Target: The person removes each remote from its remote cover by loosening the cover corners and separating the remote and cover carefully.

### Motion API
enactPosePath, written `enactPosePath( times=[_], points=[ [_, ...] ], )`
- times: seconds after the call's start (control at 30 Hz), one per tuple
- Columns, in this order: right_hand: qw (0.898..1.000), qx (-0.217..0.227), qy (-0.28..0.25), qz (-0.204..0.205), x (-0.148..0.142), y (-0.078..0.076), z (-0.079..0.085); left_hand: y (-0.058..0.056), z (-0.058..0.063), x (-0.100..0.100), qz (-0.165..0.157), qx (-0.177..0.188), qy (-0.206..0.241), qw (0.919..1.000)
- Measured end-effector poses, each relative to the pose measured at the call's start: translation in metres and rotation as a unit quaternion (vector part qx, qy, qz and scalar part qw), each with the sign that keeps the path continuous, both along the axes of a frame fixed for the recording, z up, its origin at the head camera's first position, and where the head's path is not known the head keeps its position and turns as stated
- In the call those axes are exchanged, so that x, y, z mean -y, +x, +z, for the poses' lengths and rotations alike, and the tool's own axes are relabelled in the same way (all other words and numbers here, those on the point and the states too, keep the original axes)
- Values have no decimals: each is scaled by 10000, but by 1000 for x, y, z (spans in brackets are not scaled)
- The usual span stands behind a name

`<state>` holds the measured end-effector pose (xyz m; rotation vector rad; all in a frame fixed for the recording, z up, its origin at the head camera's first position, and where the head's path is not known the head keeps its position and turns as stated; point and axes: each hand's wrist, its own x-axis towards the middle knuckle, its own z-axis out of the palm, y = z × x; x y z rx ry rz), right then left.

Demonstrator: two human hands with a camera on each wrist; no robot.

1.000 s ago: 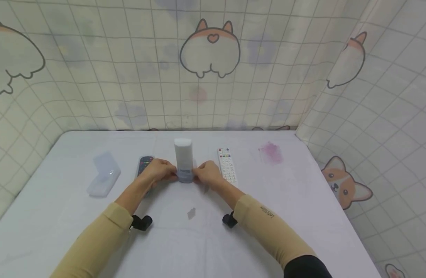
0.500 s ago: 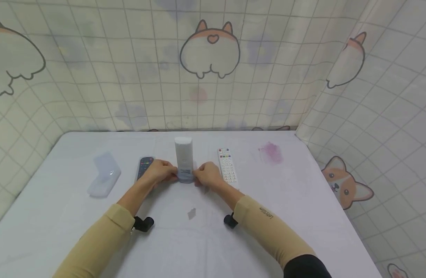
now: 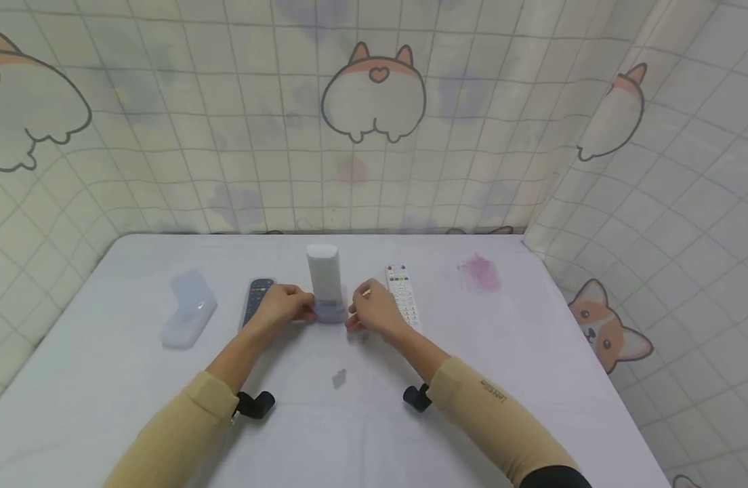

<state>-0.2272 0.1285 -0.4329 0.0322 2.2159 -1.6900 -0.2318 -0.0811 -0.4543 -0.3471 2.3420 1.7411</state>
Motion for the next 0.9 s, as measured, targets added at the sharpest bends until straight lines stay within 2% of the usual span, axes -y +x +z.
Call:
enactPosePath(
  times=[0.13,0.27,0.37,0.47,0.6,0.7,0.77,0.9],
  points=[
    [9952,-153,-965,13,-3,9,21,5,1,-2,301,-584,-278,9974],
    [9850,-210,-1696,233,-5,16,44,6,1,-4,767,-1329,-683,9858],
    [9815,-32,-1884,345,-5,18,54,6,1,-6,1013,-1758,-925,9748],
    [9808,188,-1916,314,-5,18,58,6,1,-7,1106,-2046,-1034,9671],
    [9792,372,-1990,113,-5,14,56,7,-1,-8,1113,-2231,-1005,9632],
    [9766,496,-2091,-47,-6,11,51,7,-2,-7,1084,-2194,-996,9645],
    [9748,586,-2150,-110,-7,9,49,7,-3,-5,1056,-2078,-959,9677],
    [9764,677,-2035,-261,-12,7,44,5,-2,-2,879,-1649,-607,9805]
  ],
)
